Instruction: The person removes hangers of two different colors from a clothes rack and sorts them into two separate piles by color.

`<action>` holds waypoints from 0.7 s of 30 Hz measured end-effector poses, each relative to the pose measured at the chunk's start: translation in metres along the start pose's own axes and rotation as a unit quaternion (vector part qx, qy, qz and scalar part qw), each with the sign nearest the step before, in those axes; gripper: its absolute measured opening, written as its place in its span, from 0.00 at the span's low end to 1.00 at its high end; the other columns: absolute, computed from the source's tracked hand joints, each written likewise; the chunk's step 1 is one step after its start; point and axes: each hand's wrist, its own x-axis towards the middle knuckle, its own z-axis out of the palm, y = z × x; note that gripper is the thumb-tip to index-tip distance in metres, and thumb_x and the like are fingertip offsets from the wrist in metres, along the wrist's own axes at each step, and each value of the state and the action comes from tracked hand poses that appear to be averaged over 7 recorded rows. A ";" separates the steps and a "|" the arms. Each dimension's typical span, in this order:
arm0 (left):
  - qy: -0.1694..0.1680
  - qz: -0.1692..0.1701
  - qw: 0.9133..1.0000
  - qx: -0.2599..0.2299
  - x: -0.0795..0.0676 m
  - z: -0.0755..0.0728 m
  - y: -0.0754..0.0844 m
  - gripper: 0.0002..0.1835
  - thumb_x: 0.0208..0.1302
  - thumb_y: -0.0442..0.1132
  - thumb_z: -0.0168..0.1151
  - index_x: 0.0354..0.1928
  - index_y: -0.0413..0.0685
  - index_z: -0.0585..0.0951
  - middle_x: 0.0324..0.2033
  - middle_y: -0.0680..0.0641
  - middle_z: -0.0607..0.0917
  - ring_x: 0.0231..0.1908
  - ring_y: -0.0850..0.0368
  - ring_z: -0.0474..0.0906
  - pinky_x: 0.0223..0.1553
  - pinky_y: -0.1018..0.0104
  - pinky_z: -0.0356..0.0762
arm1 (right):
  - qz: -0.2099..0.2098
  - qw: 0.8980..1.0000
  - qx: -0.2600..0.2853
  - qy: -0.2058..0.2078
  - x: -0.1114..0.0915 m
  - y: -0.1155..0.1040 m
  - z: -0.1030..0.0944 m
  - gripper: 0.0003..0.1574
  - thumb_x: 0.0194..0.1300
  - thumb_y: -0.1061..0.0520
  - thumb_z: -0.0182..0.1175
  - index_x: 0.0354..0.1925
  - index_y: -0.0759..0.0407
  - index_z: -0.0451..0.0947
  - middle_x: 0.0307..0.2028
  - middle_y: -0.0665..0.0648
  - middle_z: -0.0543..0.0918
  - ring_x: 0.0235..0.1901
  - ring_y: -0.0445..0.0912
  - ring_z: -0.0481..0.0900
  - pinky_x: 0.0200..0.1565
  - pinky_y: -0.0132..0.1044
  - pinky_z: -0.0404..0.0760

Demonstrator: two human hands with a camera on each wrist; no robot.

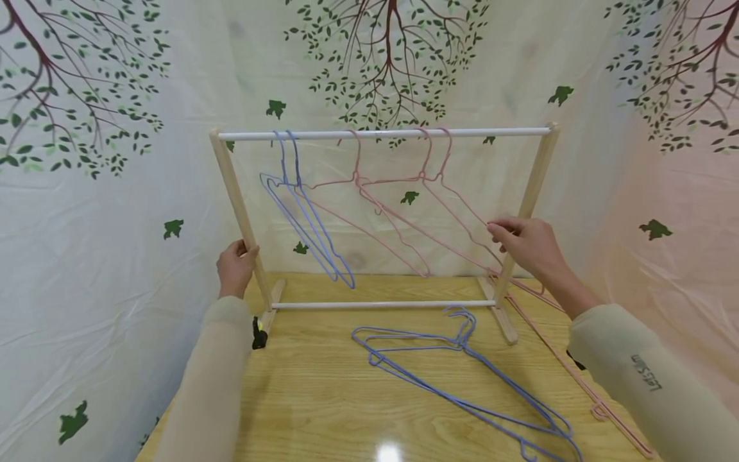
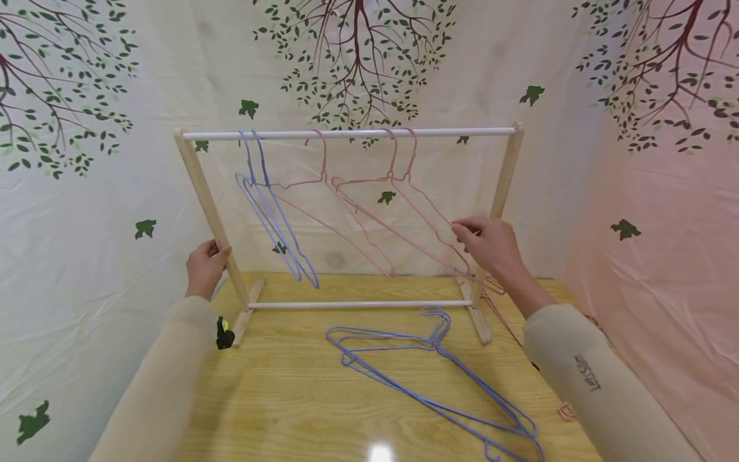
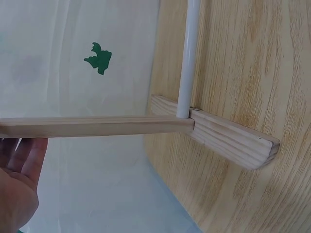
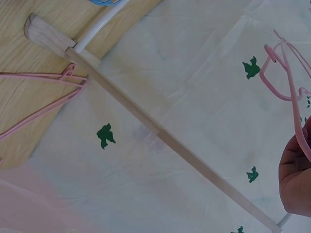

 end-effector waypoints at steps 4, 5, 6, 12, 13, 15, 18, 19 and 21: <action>0.002 0.010 1.000 0.005 -0.005 -0.002 0.005 0.24 0.73 0.43 0.56 0.65 0.35 0.74 0.59 0.35 0.79 0.59 0.41 0.76 0.58 0.51 0.75 | 0.012 1.000 0.011 -0.007 0.000 -0.001 -0.001 0.25 0.72 0.45 0.58 0.50 0.64 0.85 0.34 0.58 0.87 0.25 0.38 0.81 0.29 0.30 0.76; 0.007 0.013 1.000 0.008 -0.006 -0.003 0.007 0.25 0.73 0.44 0.56 0.66 0.35 0.73 0.60 0.35 0.78 0.60 0.40 0.74 0.59 0.50 0.73 | 0.015 1.000 0.014 -0.008 0.000 -0.001 -0.001 0.25 0.72 0.45 0.58 0.50 0.64 0.85 0.34 0.58 0.87 0.25 0.37 0.81 0.28 0.30 0.76; 0.015 0.019 1.000 0.013 -0.007 -0.004 0.009 0.27 0.73 0.45 0.56 0.66 0.34 0.72 0.61 0.34 0.76 0.62 0.40 0.72 0.61 0.50 0.71 | 0.019 1.000 0.016 -0.008 0.000 -0.002 -0.002 0.24 0.72 0.46 0.59 0.50 0.64 0.85 0.34 0.58 0.87 0.25 0.37 0.81 0.28 0.30 0.76; 0.100 0.024 0.995 0.001 -0.016 -0.014 0.033 0.30 0.72 0.50 0.55 0.68 0.38 0.71 0.66 0.37 0.72 0.67 0.43 0.64 0.68 0.52 0.61 | 0.033 0.999 0.023 -0.003 0.000 -0.002 -0.005 0.24 0.71 0.46 0.59 0.49 0.64 0.86 0.35 0.59 0.88 0.26 0.39 0.82 0.27 0.31 0.75; 0.110 0.022 0.994 -0.007 -0.019 -0.015 0.039 0.29 0.72 0.50 0.55 0.68 0.40 0.71 0.66 0.39 0.72 0.68 0.45 0.64 0.68 0.54 0.61 | 0.033 0.999 0.023 -0.003 0.000 -0.002 -0.005 0.24 0.71 0.45 0.59 0.49 0.64 0.85 0.35 0.60 0.88 0.26 0.41 0.83 0.27 0.31 0.75; 0.129 0.028 0.991 -0.018 -0.024 -0.016 0.050 0.28 0.72 0.50 0.55 0.67 0.41 0.73 0.65 0.40 0.73 0.67 0.47 0.65 0.67 0.56 0.62 | 0.034 0.999 0.025 -0.006 -0.001 -0.002 -0.005 0.25 0.71 0.44 0.59 0.50 0.64 0.85 0.36 0.60 0.88 0.28 0.43 0.84 0.28 0.31 0.75; 0.146 0.063 0.987 -0.022 -0.031 -0.016 0.072 0.25 0.71 0.47 0.57 0.64 0.40 0.75 0.62 0.39 0.76 0.64 0.48 0.68 0.66 0.57 0.65 | 0.032 0.999 0.027 -0.007 -0.001 -0.001 -0.005 0.25 0.71 0.44 0.59 0.50 0.64 0.85 0.35 0.60 0.87 0.28 0.45 0.84 0.29 0.31 0.76; 0.147 0.078 0.986 -0.022 -0.034 -0.016 0.081 0.24 0.71 0.46 0.58 0.63 0.39 0.76 0.61 0.39 0.77 0.64 0.48 0.69 0.65 0.57 0.65 | 0.032 0.999 0.027 -0.007 0.000 -0.001 -0.005 0.25 0.71 0.44 0.59 0.50 0.64 0.85 0.35 0.59 0.87 0.28 0.44 0.84 0.29 0.31 0.76; 0.149 0.109 0.983 -0.024 -0.040 -0.013 0.101 0.23 0.71 0.44 0.59 0.62 0.38 0.77 0.59 0.38 0.78 0.62 0.47 0.71 0.64 0.57 0.67 | 0.030 0.999 0.028 -0.006 -0.001 -0.001 -0.005 0.24 0.71 0.45 0.59 0.49 0.64 0.85 0.34 0.59 0.87 0.26 0.41 0.83 0.30 0.31 0.76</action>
